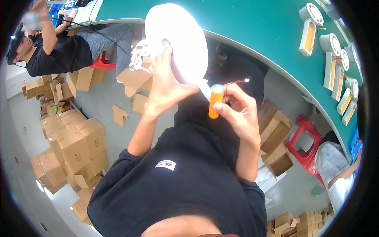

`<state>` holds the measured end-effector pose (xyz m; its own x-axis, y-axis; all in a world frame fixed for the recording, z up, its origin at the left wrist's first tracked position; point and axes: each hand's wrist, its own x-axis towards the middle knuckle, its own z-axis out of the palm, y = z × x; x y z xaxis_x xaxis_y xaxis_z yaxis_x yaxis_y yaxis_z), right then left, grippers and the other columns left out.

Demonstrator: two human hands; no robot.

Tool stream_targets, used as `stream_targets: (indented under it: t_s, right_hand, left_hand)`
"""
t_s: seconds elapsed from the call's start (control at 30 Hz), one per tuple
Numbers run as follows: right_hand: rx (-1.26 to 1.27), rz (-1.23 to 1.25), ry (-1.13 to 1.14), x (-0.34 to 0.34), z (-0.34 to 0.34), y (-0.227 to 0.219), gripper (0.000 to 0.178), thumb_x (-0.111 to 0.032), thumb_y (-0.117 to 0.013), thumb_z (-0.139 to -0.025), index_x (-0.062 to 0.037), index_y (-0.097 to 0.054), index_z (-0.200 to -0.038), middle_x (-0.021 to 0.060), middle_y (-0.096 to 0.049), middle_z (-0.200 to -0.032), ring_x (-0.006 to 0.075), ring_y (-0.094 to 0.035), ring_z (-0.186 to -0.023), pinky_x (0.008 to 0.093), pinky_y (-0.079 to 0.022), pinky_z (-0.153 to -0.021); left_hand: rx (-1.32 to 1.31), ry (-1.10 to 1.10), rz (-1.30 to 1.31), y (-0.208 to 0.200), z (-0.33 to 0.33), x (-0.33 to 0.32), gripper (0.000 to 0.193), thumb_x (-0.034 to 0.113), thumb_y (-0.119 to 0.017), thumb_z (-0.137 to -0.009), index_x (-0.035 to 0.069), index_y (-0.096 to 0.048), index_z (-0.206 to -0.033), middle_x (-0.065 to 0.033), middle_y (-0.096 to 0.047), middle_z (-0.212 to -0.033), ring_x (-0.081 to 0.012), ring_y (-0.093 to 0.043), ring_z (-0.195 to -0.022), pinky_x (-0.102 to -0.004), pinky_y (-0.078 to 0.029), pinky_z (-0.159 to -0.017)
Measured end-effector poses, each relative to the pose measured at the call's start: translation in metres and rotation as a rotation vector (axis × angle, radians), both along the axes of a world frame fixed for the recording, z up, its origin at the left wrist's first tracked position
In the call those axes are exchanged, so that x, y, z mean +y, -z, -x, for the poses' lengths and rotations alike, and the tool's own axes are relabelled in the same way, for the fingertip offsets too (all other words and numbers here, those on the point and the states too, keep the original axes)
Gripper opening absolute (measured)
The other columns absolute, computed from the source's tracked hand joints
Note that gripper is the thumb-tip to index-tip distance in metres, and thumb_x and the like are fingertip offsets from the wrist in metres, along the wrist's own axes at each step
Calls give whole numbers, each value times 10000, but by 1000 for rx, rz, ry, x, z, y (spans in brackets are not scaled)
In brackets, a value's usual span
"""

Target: Assembling electronic components by applying double-sided tape and placing them into plastic housings on a production line.

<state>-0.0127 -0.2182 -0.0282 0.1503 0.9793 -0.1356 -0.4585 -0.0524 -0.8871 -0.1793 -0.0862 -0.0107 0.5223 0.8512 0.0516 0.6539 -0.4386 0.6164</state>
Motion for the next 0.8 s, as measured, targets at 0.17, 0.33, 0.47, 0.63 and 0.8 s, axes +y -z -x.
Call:
stream_targets:
  t_s: [0.17, 0.33, 0.47, 0.63, 0.8]
  right_hand:
    - [-269, -152, 112, -6, 1, 8, 350, -4, -786, -730, 10, -640, -1047, 68, -597, -1061, 167, -586, -960, 288, -440, -907]
    - [-22, 16, 447, -4, -12, -18, 343, 41, -753, -774, 24, -622, -1091, 55, -644, -964, 106, -609, -866, 243, -502, -816]
    - [-162, -15, 511, 1, -16, -24, 351, 22, -778, -757, 29, -636, -1077, 50, -651, -916, 92, -613, -816, 235, -516, -782]
    - [-164, -49, 511, 2, -17, -19, 344, 24, -779, -755, 33, -645, -1071, 48, -654, -903, 85, -618, -790, 223, -522, -756]
    - [-99, -43, 528, 5, -17, -18, 337, 24, -776, -761, 33, -646, -1072, 47, -659, -887, 82, -625, -778, 216, -526, -739]
  left_hand:
    - [52, 47, -103, -4, -5, 1, 982, 257, -827, -521, -98, -352, -1304, -255, -404, -1281, -415, -352, -1194, -512, -313, -1015]
    - [137, 145, -231, -6, -11, -13, 957, 255, -822, -531, -81, -367, -1302, -238, -397, -1283, -424, -355, -1164, -519, -280, -1002]
    - [163, 160, -229, -5, -14, -21, 959, 259, -825, -527, -63, -372, -1308, -227, -394, -1291, -421, -345, -1165, -523, -261, -998]
    - [176, 183, -267, -7, -18, -24, 965, 252, -835, -519, -37, -378, -1319, -221, -392, -1300, -414, -339, -1167, -519, -270, -990]
    - [166, 186, -229, -7, -21, -28, 977, 243, -846, -512, -29, -380, -1326, -220, -398, -1298, -413, -345, -1166, -519, -271, -991]
